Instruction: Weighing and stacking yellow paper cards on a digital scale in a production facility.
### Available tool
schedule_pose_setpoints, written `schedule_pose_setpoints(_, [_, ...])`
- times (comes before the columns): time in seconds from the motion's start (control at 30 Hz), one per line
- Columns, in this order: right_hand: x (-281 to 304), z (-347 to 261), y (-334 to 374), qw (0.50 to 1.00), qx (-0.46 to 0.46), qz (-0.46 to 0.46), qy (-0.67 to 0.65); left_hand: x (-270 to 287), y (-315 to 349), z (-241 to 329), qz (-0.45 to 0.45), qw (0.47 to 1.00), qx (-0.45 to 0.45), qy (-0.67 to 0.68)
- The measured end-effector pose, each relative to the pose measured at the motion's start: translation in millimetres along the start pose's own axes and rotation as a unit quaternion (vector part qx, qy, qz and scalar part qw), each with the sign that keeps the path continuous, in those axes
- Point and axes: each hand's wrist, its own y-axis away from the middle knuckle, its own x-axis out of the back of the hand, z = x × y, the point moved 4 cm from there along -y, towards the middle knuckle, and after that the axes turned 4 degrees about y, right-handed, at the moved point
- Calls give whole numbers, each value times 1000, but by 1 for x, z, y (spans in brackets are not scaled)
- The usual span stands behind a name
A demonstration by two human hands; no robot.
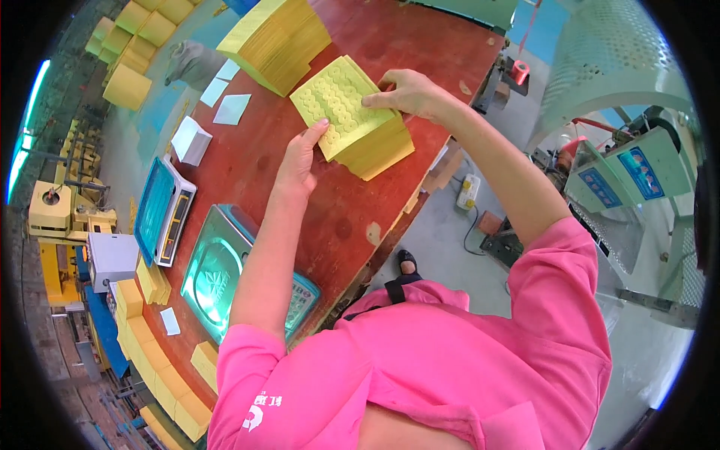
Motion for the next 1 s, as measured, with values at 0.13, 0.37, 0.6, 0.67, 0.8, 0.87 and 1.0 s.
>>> schedule_pose_setpoints(0.13, [2, 0, -1, 1000, 7, 14, 8, 0, -2, 5, 14, 999, -3, -34])
schedule_pose_setpoints(0.37, [4, -27, 16, 996, 72, 50, 10, 4, 21, 18, -27, 998, -63, 3])
schedule_pose_setpoints(0.6, [-24, -79, 99, 973, 220, 59, -44, 20, 133, 59, 5, 962, -217, -163])
schedule_pose_setpoints(0.67, [-44, -86, 128, 922, 353, 141, 72, 36, 155, 44, 4, 963, -223, -154])
schedule_pose_setpoints(0.8, [-101, -42, 153, 943, 303, 125, 50, 54, 174, 0, -47, 949, -258, -175])
schedule_pose_setpoints(0.87, [-120, -19, 158, 973, 208, 94, -34, 64, 174, -29, -13, 981, -136, -140])
schedule_pose_setpoints(1.0, [-151, 20, 163, 993, 95, 35, -52, 75, 162, -74, 60, 948, -93, -300])
